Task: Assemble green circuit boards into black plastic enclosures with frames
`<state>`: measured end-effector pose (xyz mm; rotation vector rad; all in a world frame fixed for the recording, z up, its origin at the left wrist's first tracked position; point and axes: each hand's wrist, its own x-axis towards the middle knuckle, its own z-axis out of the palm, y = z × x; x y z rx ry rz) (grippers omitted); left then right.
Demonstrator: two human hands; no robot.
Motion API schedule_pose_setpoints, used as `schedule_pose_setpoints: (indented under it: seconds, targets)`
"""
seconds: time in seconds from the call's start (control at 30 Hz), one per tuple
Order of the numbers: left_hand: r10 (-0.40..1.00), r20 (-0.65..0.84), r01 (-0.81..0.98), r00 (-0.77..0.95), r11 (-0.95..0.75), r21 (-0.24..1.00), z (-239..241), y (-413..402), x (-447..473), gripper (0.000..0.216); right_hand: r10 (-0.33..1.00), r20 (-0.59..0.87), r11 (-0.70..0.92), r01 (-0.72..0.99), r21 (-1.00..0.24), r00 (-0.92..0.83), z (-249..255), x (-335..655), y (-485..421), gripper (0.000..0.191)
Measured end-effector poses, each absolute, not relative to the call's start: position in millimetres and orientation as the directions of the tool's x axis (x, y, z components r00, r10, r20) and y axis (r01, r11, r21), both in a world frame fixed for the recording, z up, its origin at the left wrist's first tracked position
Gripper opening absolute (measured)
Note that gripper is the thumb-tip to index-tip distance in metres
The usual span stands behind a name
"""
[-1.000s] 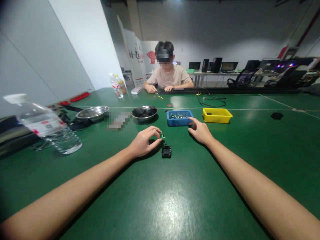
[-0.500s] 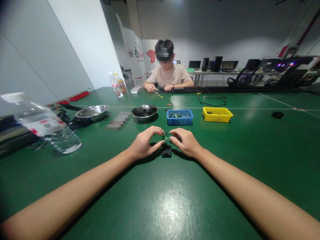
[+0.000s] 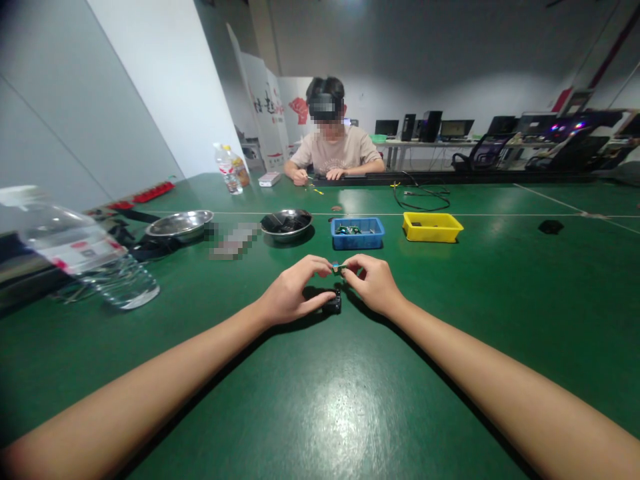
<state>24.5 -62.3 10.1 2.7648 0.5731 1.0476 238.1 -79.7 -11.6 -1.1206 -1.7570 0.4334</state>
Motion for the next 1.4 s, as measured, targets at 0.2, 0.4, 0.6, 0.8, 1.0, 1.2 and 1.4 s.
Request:
schedule_pose_setpoints:
  seconds: [0.2,0.4,0.6,0.8,1.0,1.2,1.4]
  targets:
    - [0.43,0.328,0.347,0.841,-0.894,0.283,14.0,-58.6,18.0,0.046,0.878,0.46,0.441,0.6,-0.668,-0.132,-12.2,266.0,-94.8,0.015]
    - [0.472,0.258,0.406,0.843,-0.873,0.271,10.1,-57.1,18.5,0.032,0.76,0.521,0.621,0.672,-0.404,-0.39,-7.9,284.0,-111.5,0.012]
    - [0.496,0.256,0.424,0.83,-0.859,0.288,8.2,-53.6,19.2,0.033,0.687,0.522,0.713,0.61,-0.346,-0.506,-8.9,279.7,-104.4,0.015]
    - [0.507,0.253,0.431,0.824,-0.851,0.301,9.4,-53.2,19.6,0.033,0.693,0.46,0.717,0.599,-0.358,-0.555,-3.4,281.3,-107.4,0.014]
    - [0.504,0.254,0.425,0.826,-0.851,0.307,9.9,-53.1,19.6,0.032,0.738,0.448,0.672,0.607,-0.424,-0.504,-2.7,281.2,-107.3,0.008]
    - [0.508,0.25,0.427,0.824,-0.848,0.313,9.9,-54.1,19.9,0.032,0.763,0.438,0.64,0.646,-0.416,-0.475,-1.7,278.3,-108.1,0.014]
    - [0.511,0.238,0.429,0.826,-0.844,0.322,10.1,-54.0,20.0,0.032,0.78,0.455,0.608,0.688,-0.395,-0.429,-1.0,280.1,-107.0,0.015]
